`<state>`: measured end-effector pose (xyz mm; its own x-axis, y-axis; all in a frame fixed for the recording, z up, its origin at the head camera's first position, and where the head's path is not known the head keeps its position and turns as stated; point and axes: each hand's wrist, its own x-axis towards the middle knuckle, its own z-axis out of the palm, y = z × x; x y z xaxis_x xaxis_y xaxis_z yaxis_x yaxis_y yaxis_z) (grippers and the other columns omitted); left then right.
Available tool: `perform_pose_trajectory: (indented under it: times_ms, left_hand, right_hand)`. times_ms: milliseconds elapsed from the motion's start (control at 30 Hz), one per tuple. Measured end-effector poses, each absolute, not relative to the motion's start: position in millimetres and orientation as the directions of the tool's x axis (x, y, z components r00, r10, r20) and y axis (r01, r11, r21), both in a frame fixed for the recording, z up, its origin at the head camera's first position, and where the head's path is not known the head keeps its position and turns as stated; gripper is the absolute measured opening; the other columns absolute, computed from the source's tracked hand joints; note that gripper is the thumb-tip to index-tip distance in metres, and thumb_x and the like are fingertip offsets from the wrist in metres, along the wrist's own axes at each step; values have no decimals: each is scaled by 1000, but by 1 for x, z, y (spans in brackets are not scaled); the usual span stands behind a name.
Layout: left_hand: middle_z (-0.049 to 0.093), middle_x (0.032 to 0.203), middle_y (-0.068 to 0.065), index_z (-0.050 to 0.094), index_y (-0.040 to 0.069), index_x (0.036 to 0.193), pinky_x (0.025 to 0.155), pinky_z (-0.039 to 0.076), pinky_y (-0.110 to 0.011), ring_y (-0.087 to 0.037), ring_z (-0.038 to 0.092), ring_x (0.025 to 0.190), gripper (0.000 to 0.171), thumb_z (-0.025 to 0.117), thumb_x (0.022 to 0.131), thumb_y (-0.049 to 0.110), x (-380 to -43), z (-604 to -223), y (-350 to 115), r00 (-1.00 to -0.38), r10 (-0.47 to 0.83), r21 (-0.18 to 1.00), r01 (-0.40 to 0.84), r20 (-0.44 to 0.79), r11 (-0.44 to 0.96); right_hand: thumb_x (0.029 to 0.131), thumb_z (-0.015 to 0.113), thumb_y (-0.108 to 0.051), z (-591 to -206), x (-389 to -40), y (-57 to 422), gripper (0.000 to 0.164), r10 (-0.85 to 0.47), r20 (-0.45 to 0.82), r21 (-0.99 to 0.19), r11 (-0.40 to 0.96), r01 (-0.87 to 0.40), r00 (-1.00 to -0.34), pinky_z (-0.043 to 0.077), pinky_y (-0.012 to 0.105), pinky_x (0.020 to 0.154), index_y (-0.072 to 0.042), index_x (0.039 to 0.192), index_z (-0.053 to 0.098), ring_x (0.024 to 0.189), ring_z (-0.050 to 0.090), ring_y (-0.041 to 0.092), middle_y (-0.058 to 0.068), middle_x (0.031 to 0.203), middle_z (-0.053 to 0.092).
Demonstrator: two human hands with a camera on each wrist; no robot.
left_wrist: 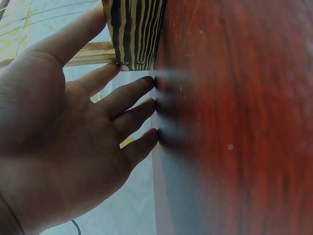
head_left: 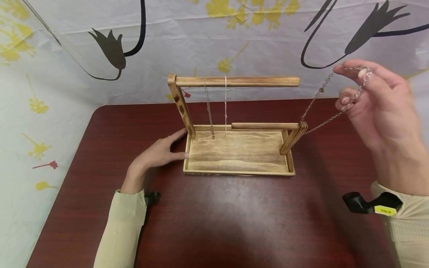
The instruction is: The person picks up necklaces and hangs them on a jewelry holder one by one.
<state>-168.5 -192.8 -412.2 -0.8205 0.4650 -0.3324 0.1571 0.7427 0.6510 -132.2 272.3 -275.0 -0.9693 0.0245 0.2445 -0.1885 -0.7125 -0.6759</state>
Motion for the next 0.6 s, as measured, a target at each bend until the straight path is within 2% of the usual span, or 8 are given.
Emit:
perform_pose_trajectory:
  times_ms: [267, 600]
  left_hand:
    - [23, 163, -1, 19, 33, 160, 114, 28, -55, -29, 24, 148, 89, 72, 90, 46, -168, -412, -193, -820, 467, 657, 155, -330, 738]
    - [24, 163, -2, 19, 32, 160, 114, 28, -55, -30, 24, 148, 89, 72, 90, 47, -168, -413, -193, -824, 460, 650, 155, -330, 744]
  right_hand:
    - [100, 35, 13, -272, -141, 271, 29, 20, 184, -658, -740, -138, -983, 47, 37, 51, 24, 120, 53, 50, 47, 32, 33, 116, 60]
    - [98, 40, 16, -269, -152, 263, 29, 31, 188, -690, -708, -154, -982, 47, 33, 52, 22, 123, 54, 49, 45, 26, 30, 116, 61]
